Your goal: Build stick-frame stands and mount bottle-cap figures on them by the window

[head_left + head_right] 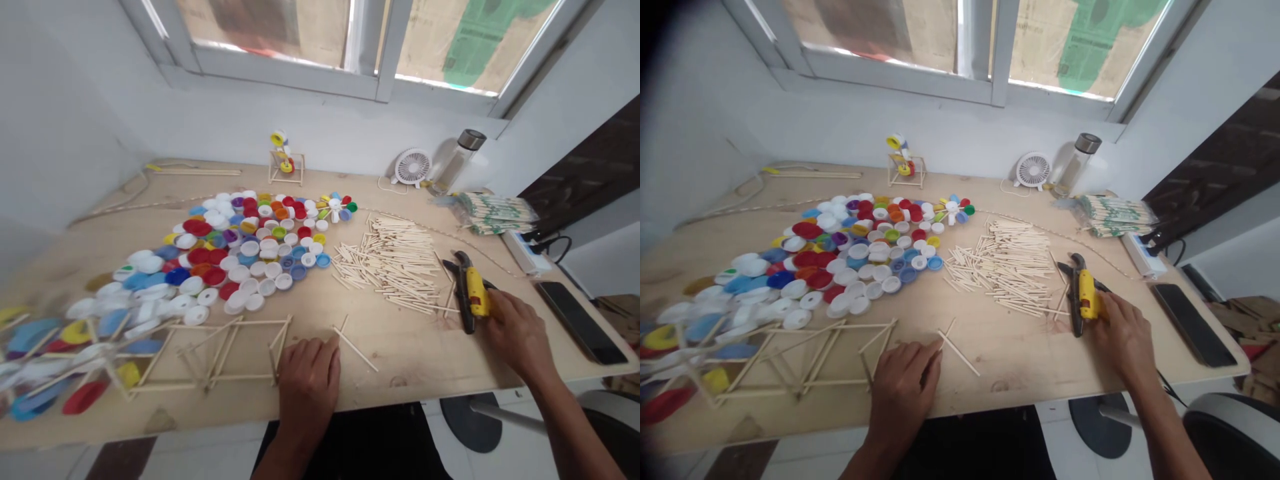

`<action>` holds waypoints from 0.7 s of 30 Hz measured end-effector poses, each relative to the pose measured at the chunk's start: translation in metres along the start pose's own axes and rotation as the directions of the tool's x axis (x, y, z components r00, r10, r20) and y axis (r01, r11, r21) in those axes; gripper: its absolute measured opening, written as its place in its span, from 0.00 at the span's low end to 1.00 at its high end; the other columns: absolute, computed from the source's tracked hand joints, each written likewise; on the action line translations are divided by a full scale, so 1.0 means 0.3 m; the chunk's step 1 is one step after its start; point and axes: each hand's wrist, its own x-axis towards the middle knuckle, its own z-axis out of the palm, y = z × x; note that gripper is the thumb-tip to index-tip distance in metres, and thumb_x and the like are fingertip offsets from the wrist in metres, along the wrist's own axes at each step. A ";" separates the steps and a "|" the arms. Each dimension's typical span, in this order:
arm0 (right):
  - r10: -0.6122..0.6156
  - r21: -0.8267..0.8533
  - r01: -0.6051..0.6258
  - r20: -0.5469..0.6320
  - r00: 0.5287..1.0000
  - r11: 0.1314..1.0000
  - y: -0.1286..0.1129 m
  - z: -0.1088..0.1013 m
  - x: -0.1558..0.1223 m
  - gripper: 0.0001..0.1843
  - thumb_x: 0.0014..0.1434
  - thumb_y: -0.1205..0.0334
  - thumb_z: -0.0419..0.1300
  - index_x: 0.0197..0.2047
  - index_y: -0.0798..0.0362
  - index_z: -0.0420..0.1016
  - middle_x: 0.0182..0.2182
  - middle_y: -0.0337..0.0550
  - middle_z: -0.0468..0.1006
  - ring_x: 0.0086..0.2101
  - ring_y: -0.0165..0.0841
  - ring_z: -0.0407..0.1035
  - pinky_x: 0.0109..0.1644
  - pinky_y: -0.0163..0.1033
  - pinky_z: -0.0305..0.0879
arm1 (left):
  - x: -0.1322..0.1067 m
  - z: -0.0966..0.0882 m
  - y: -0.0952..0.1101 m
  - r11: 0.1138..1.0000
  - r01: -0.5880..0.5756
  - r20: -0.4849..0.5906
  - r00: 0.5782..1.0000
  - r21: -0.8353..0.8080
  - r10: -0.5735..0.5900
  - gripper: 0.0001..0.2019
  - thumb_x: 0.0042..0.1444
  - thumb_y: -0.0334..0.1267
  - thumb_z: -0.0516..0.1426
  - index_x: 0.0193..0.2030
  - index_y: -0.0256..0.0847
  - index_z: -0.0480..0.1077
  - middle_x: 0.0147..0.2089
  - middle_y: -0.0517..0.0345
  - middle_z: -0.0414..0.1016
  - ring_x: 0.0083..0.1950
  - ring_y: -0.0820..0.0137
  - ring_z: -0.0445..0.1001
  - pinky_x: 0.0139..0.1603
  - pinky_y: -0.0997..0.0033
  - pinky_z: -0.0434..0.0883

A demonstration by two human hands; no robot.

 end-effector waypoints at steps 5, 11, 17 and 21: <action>-0.060 -0.044 0.063 0.060 0.996 0.997 0.011 0.034 0.033 0.25 0.51 0.64 0.54 0.54 0.56 0.65 0.48 0.55 0.73 0.42 0.47 0.68 0.40 0.48 0.64 | -0.001 0.005 -0.004 1.000 -0.008 -0.005 1.000 0.004 0.008 0.09 0.59 0.32 0.52 0.42 0.40 0.72 0.28 0.58 0.71 0.33 0.67 0.69 0.39 0.63 0.64; -0.096 -0.019 0.098 0.072 0.993 0.995 0.037 0.041 0.051 0.20 0.49 0.65 0.54 0.48 0.57 0.68 0.45 0.55 0.74 0.40 0.44 0.69 0.39 0.45 0.64 | -0.002 0.007 -0.008 1.000 -0.022 -0.003 1.000 -0.004 0.022 0.08 0.58 0.31 0.53 0.43 0.40 0.71 0.28 0.58 0.71 0.33 0.67 0.69 0.39 0.63 0.63; 0.113 0.159 -0.108 -0.019 0.993 0.981 0.018 -0.034 0.034 0.10 0.55 0.58 0.53 0.39 0.52 0.68 0.34 0.50 0.74 0.32 0.42 0.69 0.32 0.42 0.63 | 0.000 0.005 -0.005 1.000 -0.013 0.001 1.000 0.000 0.013 0.09 0.58 0.31 0.53 0.43 0.40 0.71 0.29 0.58 0.71 0.33 0.67 0.68 0.39 0.64 0.62; 0.221 0.549 -0.188 0.007 0.975 0.815 -0.137 -0.130 -0.002 0.11 0.57 0.55 0.56 0.42 0.50 0.67 0.34 0.44 0.74 0.32 0.38 0.71 0.33 0.38 0.66 | 0.001 0.006 -0.003 1.000 0.009 0.020 1.000 -0.005 -0.008 0.08 0.59 0.32 0.52 0.43 0.40 0.71 0.29 0.58 0.71 0.34 0.67 0.68 0.39 0.64 0.62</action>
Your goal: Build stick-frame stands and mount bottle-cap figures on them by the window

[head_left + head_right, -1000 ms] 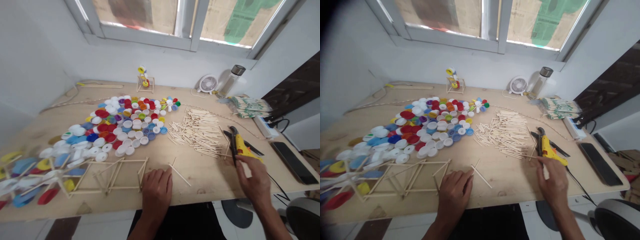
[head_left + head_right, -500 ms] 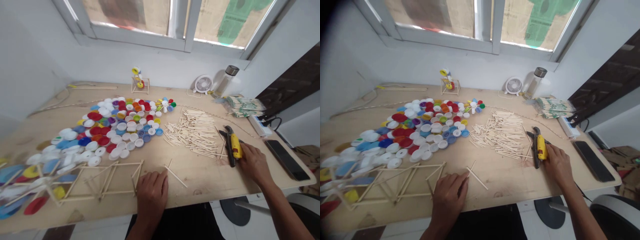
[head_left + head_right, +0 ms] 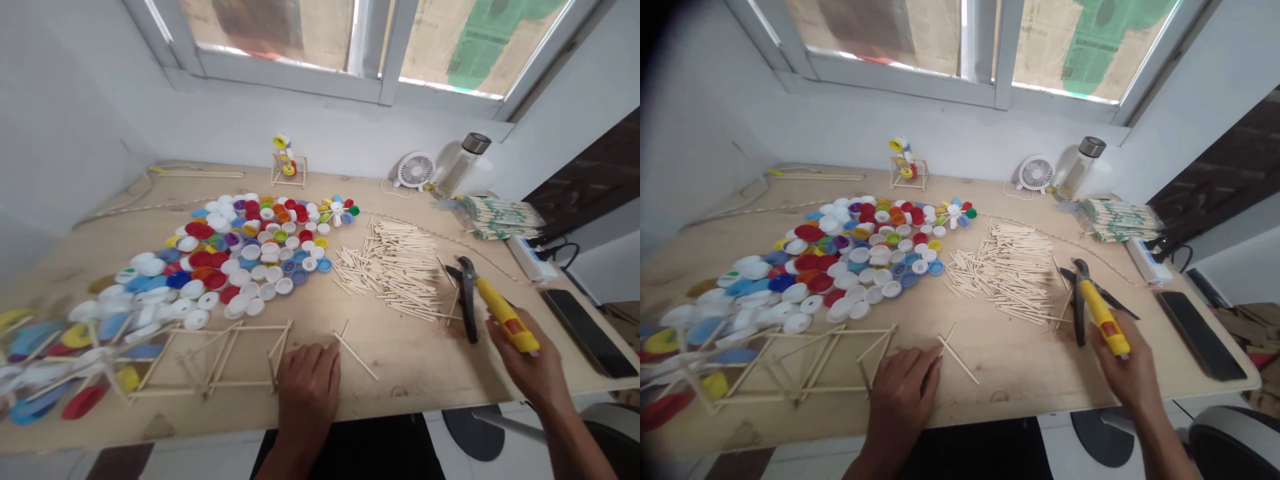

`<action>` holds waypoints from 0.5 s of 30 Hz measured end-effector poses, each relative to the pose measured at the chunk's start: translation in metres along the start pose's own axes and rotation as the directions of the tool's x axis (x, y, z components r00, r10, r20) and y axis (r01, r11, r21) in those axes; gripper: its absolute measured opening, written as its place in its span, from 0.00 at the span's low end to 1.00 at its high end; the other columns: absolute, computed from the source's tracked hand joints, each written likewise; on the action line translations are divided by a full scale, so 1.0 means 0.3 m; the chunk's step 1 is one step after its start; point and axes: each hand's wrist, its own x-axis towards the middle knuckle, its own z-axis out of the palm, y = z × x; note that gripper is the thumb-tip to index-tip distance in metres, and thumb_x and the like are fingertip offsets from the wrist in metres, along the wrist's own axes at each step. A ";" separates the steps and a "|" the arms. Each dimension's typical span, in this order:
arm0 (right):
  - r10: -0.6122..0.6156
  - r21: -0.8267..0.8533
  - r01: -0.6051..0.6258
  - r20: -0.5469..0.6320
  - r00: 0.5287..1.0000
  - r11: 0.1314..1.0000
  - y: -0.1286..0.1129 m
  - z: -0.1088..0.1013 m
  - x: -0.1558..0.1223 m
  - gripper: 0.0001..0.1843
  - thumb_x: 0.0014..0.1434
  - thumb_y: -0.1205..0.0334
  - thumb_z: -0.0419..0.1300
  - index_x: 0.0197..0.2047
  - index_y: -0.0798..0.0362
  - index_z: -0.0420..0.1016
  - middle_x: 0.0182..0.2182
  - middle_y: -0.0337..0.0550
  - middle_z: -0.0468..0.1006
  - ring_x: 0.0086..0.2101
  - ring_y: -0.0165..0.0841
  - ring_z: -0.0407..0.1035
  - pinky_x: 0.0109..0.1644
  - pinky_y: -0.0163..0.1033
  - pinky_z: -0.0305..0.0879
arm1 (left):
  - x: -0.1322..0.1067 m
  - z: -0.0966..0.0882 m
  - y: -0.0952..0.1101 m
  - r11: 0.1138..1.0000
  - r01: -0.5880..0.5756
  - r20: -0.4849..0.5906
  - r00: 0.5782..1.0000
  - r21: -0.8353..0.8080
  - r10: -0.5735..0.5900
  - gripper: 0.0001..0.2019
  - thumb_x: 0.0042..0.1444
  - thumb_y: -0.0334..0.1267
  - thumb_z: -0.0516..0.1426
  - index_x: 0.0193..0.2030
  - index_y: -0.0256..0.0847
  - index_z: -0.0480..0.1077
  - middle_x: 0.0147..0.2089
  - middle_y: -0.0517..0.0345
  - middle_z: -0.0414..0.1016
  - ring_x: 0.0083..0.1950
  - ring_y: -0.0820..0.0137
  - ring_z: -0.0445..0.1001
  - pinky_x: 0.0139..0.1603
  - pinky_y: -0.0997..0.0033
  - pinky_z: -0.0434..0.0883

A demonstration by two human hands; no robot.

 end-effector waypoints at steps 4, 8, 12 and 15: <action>-0.204 0.329 0.133 0.192 0.960 0.935 -0.236 0.064 -0.069 0.10 0.59 0.61 0.54 0.46 0.49 0.66 0.40 0.43 0.75 0.38 0.37 0.71 0.39 0.36 0.67 | 0.000 0.002 0.003 1.000 -0.002 -0.001 1.000 -0.011 0.002 0.08 0.59 0.32 0.52 0.43 0.39 0.71 0.29 0.58 0.71 0.34 0.67 0.68 0.39 0.64 0.62; -0.236 0.453 -0.016 0.493 0.837 0.891 -0.399 0.136 -0.091 0.05 0.59 0.63 0.53 0.39 0.50 0.66 0.34 0.42 0.73 0.34 0.34 0.69 0.35 0.35 0.65 | 0.005 0.002 0.009 0.999 0.010 -0.043 0.999 -0.033 -0.012 0.09 0.60 0.32 0.51 0.41 0.39 0.72 0.27 0.58 0.70 0.32 0.67 0.67 0.38 0.64 0.61; -0.251 0.424 0.003 0.530 0.810 0.906 -0.439 0.183 -0.096 0.03 0.58 0.62 0.55 0.35 0.51 0.66 0.31 0.42 0.72 0.32 0.34 0.67 0.34 0.36 0.62 | 0.009 -0.001 0.012 1.000 0.000 -0.048 0.999 -0.030 -0.002 0.09 0.60 0.32 0.51 0.40 0.38 0.73 0.27 0.58 0.69 0.31 0.68 0.67 0.36 0.64 0.61; -0.217 0.403 -0.024 0.540 0.813 0.915 -0.434 0.197 -0.101 0.04 0.58 0.60 0.55 0.33 0.51 0.66 0.29 0.41 0.72 0.30 0.34 0.66 0.33 0.36 0.61 | 0.006 0.000 0.010 0.999 0.011 -0.042 0.999 -0.038 -0.013 0.09 0.60 0.32 0.51 0.41 0.38 0.73 0.27 0.58 0.70 0.31 0.68 0.66 0.36 0.64 0.61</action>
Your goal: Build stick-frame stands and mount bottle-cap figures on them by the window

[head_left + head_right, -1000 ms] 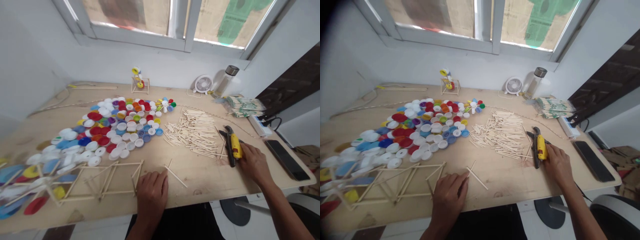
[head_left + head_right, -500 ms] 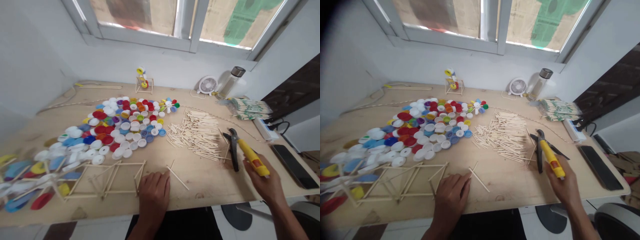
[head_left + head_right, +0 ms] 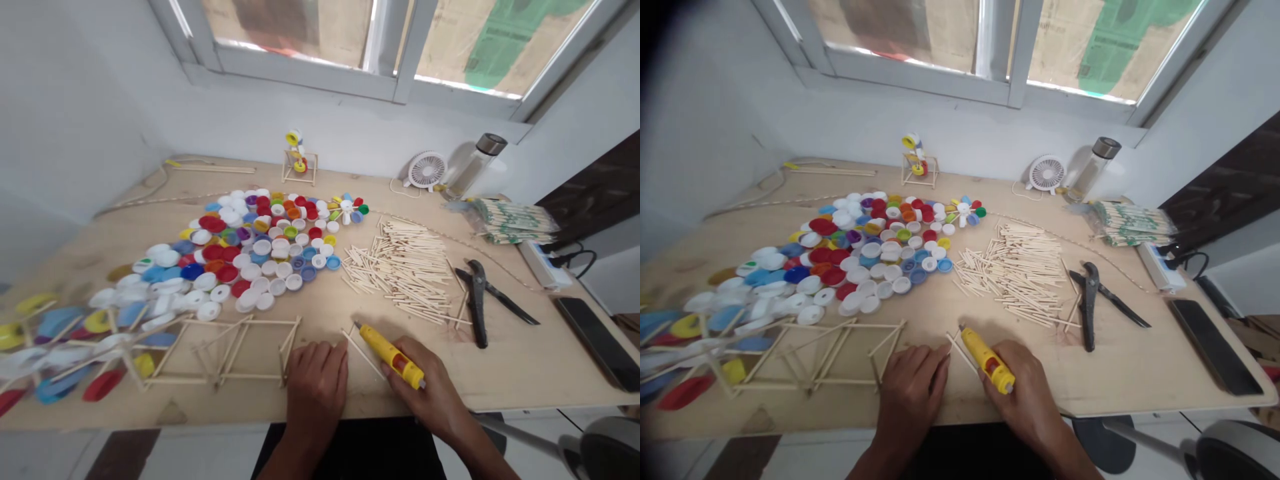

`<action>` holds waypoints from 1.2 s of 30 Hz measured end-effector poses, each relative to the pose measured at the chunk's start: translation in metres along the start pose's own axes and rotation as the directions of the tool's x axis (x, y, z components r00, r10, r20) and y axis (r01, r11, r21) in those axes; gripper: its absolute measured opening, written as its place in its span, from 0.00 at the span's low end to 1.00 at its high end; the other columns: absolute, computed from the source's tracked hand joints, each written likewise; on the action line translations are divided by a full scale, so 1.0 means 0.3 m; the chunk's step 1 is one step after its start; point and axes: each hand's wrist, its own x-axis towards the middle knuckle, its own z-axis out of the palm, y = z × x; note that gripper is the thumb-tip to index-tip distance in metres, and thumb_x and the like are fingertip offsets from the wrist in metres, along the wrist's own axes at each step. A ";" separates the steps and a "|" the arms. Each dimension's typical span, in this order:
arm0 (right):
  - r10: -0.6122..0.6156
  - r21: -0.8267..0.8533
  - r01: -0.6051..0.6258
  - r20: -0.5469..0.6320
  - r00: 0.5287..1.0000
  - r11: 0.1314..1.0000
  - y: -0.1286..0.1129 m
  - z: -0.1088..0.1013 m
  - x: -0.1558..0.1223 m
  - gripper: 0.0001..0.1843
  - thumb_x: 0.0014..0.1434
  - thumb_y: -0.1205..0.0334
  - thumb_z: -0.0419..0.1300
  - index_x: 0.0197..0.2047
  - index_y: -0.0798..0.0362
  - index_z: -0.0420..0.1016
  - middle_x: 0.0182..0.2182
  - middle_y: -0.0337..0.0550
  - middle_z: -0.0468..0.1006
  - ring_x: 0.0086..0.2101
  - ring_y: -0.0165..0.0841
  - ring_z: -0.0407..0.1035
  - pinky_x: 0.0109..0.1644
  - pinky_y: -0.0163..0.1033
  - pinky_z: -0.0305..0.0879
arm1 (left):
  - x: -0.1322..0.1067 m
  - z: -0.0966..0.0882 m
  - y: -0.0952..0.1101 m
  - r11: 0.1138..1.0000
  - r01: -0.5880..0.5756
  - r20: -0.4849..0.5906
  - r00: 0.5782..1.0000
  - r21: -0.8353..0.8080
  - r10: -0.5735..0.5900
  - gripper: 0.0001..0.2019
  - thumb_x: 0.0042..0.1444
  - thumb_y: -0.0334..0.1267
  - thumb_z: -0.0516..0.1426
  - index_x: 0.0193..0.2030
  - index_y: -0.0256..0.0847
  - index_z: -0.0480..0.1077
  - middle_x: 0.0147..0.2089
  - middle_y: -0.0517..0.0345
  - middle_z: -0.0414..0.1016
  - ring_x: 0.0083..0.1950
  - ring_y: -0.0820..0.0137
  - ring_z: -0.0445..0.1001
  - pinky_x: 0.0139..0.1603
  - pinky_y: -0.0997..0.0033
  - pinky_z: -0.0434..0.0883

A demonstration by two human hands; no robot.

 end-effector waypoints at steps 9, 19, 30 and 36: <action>0.091 -0.025 -0.092 -0.018 0.996 0.995 0.013 -0.001 -0.004 0.09 0.58 0.55 0.56 0.31 0.51 0.67 0.27 0.39 0.71 0.29 0.34 0.66 0.32 0.35 0.60 | 0.000 -0.002 0.000 0.998 0.029 -0.027 0.999 -0.060 -0.031 0.09 0.60 0.31 0.50 0.39 0.39 0.73 0.27 0.58 0.70 0.31 0.68 0.66 0.37 0.64 0.61; 0.126 -0.059 -0.126 -0.004 0.992 0.990 0.003 0.004 -0.001 0.10 0.57 0.54 0.56 0.30 0.51 0.67 0.27 0.40 0.72 0.29 0.34 0.66 0.33 0.35 0.60 | 0.008 -0.007 0.003 0.998 0.039 -0.030 0.999 -0.047 -0.041 0.08 0.58 0.31 0.51 0.37 0.39 0.73 0.26 0.58 0.70 0.31 0.68 0.66 0.36 0.64 0.61; 0.126 -0.036 -0.127 -0.026 0.992 0.991 0.015 0.009 -0.006 0.11 0.57 0.53 0.56 0.30 0.51 0.66 0.26 0.38 0.70 0.28 0.33 0.65 0.31 0.35 0.60 | 0.004 -0.003 0.003 0.998 0.046 0.013 0.999 -0.043 -0.045 0.09 0.58 0.30 0.51 0.41 0.38 0.72 0.28 0.57 0.71 0.33 0.66 0.67 0.37 0.63 0.61; 0.100 -0.036 -0.102 -0.051 0.994 0.994 0.018 0.009 -0.007 0.10 0.57 0.54 0.56 0.30 0.52 0.67 0.26 0.39 0.71 0.28 0.33 0.66 0.31 0.35 0.61 | 0.005 -0.007 0.003 1.000 0.026 0.010 1.000 -0.004 -0.026 0.11 0.59 0.31 0.51 0.44 0.39 0.72 0.28 0.57 0.71 0.32 0.67 0.67 0.37 0.64 0.62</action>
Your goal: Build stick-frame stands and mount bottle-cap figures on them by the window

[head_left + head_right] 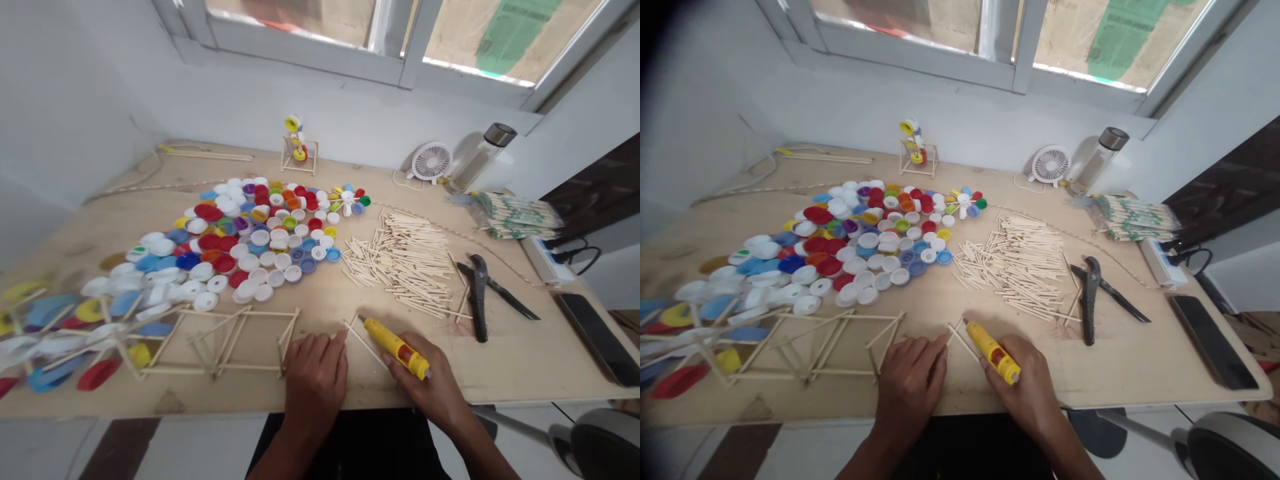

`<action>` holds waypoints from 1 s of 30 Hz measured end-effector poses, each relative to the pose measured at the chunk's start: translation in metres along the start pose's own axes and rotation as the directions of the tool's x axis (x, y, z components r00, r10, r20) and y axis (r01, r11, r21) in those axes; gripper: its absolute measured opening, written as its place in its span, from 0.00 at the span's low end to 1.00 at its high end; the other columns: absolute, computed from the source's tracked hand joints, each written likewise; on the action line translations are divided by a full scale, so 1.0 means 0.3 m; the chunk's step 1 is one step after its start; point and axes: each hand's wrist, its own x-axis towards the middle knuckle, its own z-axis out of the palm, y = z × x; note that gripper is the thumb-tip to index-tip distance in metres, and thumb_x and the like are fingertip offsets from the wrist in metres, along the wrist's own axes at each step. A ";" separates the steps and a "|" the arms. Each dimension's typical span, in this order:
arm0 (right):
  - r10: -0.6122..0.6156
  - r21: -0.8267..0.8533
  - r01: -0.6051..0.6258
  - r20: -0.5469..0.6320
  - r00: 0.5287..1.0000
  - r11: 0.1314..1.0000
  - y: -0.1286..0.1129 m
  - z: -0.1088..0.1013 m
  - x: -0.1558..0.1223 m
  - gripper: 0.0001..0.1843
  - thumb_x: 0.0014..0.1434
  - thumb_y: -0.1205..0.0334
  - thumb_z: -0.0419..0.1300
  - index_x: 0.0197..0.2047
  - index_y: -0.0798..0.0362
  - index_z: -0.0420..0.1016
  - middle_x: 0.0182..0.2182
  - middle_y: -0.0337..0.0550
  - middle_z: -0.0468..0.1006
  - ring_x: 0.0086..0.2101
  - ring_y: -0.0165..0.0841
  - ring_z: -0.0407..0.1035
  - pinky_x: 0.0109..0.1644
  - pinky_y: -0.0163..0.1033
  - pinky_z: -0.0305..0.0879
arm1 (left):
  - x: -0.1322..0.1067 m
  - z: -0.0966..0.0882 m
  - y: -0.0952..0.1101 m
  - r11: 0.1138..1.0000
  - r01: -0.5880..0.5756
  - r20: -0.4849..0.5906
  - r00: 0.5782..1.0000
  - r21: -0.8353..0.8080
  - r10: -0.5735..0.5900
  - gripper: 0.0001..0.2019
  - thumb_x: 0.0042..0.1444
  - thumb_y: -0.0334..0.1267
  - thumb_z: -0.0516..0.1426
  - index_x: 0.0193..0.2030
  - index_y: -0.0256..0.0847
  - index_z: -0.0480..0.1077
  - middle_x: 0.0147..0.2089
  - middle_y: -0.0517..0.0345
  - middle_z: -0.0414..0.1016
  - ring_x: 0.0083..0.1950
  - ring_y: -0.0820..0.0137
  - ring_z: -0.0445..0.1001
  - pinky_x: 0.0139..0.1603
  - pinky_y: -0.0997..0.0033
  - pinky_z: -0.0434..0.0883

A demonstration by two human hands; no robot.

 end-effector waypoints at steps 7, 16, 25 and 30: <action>-0.035 -0.029 0.035 -0.001 0.999 0.999 0.000 -0.007 0.003 0.09 0.56 0.55 0.56 0.30 0.52 0.68 0.26 0.39 0.72 0.28 0.33 0.67 0.30 0.35 0.60 | 0.001 -0.004 0.002 0.999 -0.019 0.015 1.000 0.031 0.019 0.10 0.59 0.31 0.51 0.43 0.39 0.73 0.28 0.57 0.70 0.32 0.68 0.67 0.36 0.64 0.62; -0.031 -0.072 0.032 0.006 0.999 0.997 -0.006 -0.004 0.008 0.11 0.57 0.53 0.57 0.29 0.52 0.68 0.25 0.40 0.73 0.27 0.33 0.66 0.31 0.35 0.59 | -0.007 0.002 -0.001 0.999 -0.016 0.038 0.999 0.037 0.014 0.10 0.59 0.31 0.52 0.43 0.39 0.73 0.28 0.57 0.70 0.32 0.67 0.67 0.38 0.64 0.61; -0.056 -0.153 0.057 0.009 0.998 0.987 0.001 0.006 0.016 0.12 0.56 0.54 0.58 0.27 0.52 0.67 0.25 0.40 0.73 0.27 0.33 0.66 0.30 0.35 0.58 | -0.001 0.003 0.000 0.999 -0.024 0.010 1.000 0.027 0.024 0.10 0.59 0.31 0.51 0.43 0.39 0.73 0.27 0.57 0.69 0.31 0.68 0.66 0.36 0.64 0.61; -0.061 -0.169 0.061 0.006 0.998 0.984 0.002 0.007 0.017 0.12 0.56 0.55 0.58 0.26 0.51 0.65 0.23 0.38 0.71 0.25 0.31 0.65 0.29 0.34 0.57 | 0.000 0.005 0.000 0.999 -0.026 0.007 1.000 0.019 0.026 0.10 0.59 0.30 0.51 0.43 0.38 0.73 0.28 0.57 0.70 0.31 0.68 0.66 0.36 0.64 0.60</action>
